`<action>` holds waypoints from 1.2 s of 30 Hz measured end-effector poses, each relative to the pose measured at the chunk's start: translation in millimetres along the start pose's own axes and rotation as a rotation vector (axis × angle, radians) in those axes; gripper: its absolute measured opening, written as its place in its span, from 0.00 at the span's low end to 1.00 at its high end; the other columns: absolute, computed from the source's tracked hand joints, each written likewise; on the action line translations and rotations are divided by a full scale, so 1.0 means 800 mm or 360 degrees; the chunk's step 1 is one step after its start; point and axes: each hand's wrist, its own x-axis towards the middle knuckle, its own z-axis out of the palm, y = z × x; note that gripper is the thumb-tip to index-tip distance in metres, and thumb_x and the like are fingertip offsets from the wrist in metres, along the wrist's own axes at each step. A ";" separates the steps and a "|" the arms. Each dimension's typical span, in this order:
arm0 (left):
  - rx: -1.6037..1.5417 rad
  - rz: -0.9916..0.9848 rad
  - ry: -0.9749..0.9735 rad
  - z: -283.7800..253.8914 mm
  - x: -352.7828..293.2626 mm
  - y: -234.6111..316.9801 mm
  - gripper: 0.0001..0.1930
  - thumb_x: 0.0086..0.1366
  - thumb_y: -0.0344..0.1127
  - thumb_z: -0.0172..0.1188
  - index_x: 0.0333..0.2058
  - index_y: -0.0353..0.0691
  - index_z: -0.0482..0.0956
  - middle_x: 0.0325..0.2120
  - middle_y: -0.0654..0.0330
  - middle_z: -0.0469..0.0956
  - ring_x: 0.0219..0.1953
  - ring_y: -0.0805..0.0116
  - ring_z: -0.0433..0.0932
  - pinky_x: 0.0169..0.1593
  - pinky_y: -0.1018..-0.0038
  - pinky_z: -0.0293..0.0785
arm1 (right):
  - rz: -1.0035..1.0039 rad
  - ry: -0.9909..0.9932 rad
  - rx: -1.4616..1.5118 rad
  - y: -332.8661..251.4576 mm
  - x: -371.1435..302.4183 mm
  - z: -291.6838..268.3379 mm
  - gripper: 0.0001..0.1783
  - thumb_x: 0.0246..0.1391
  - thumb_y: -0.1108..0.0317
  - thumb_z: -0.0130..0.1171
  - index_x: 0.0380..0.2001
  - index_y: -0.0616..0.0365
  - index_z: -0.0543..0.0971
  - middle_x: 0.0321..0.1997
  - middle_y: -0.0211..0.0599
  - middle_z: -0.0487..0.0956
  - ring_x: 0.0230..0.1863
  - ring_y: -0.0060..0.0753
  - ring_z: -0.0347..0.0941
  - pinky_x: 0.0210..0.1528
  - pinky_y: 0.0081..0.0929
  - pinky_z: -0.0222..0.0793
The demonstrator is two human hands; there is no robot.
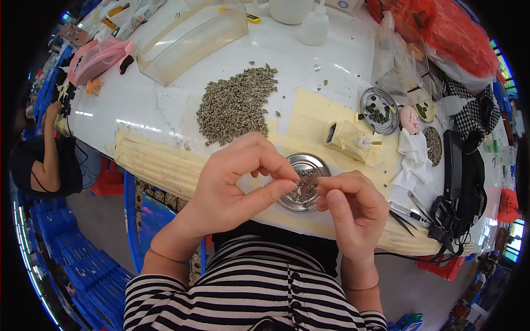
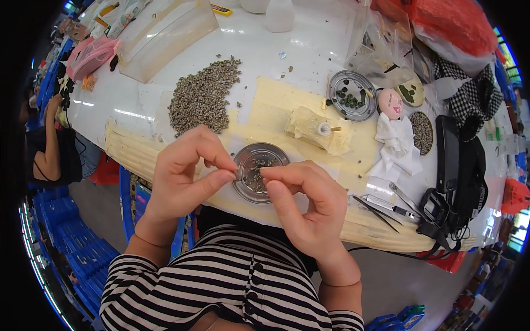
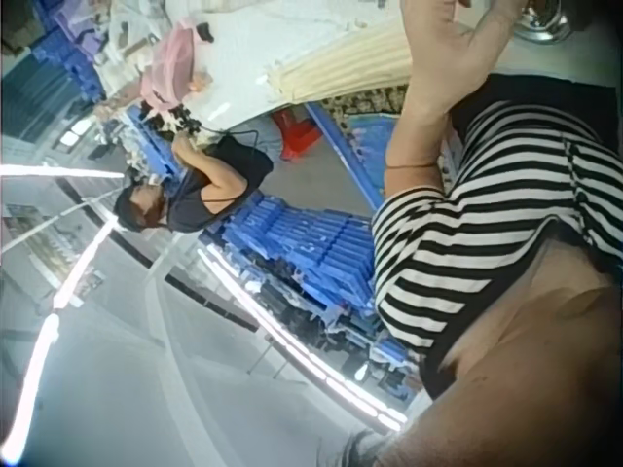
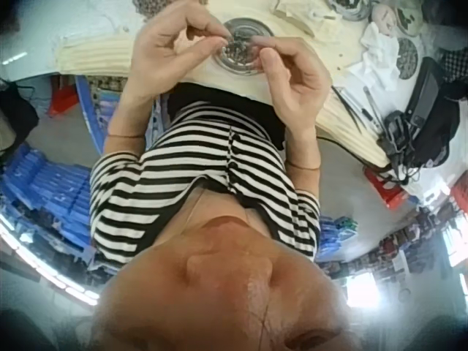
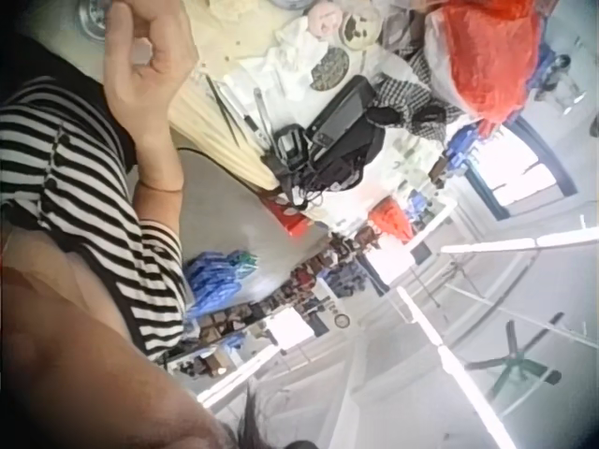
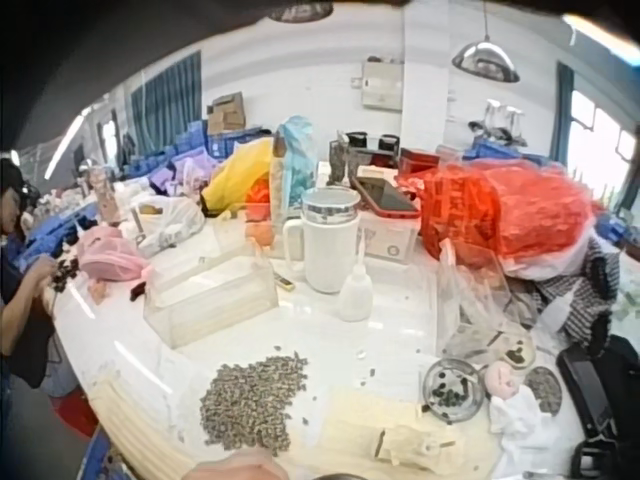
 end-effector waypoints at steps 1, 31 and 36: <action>-0.0077 0.0044 -0.0041 0.008 0.000 0.000 0.05 0.55 0.25 0.68 0.31 0.39 0.82 0.28 0.62 0.76 0.33 0.68 0.72 0.37 0.73 0.67 | 0.0007 -0.0029 -0.0063 -0.001 0.000 0.003 0.06 0.59 0.79 0.56 0.38 0.70 0.80 0.32 0.37 0.78 0.31 0.22 0.74 0.33 0.19 0.70; 0.0171 0.0462 0.0213 0.034 -0.002 -0.019 0.11 0.51 0.21 0.70 0.34 0.37 0.84 0.29 0.60 0.79 0.32 0.68 0.76 0.35 0.75 0.70 | -0.0176 0.0057 -0.0054 0.006 -0.007 0.005 0.11 0.57 0.80 0.58 0.43 0.67 0.82 0.35 0.41 0.81 0.32 0.25 0.77 0.36 0.19 0.72; 0.0148 0.0439 0.0212 0.034 -0.002 -0.019 0.11 0.51 0.21 0.70 0.34 0.38 0.84 0.29 0.60 0.79 0.32 0.68 0.76 0.35 0.76 0.70 | -0.0117 0.0037 0.0046 0.008 -0.006 0.007 0.11 0.57 0.80 0.58 0.43 0.67 0.82 0.35 0.41 0.81 0.33 0.25 0.77 0.36 0.19 0.72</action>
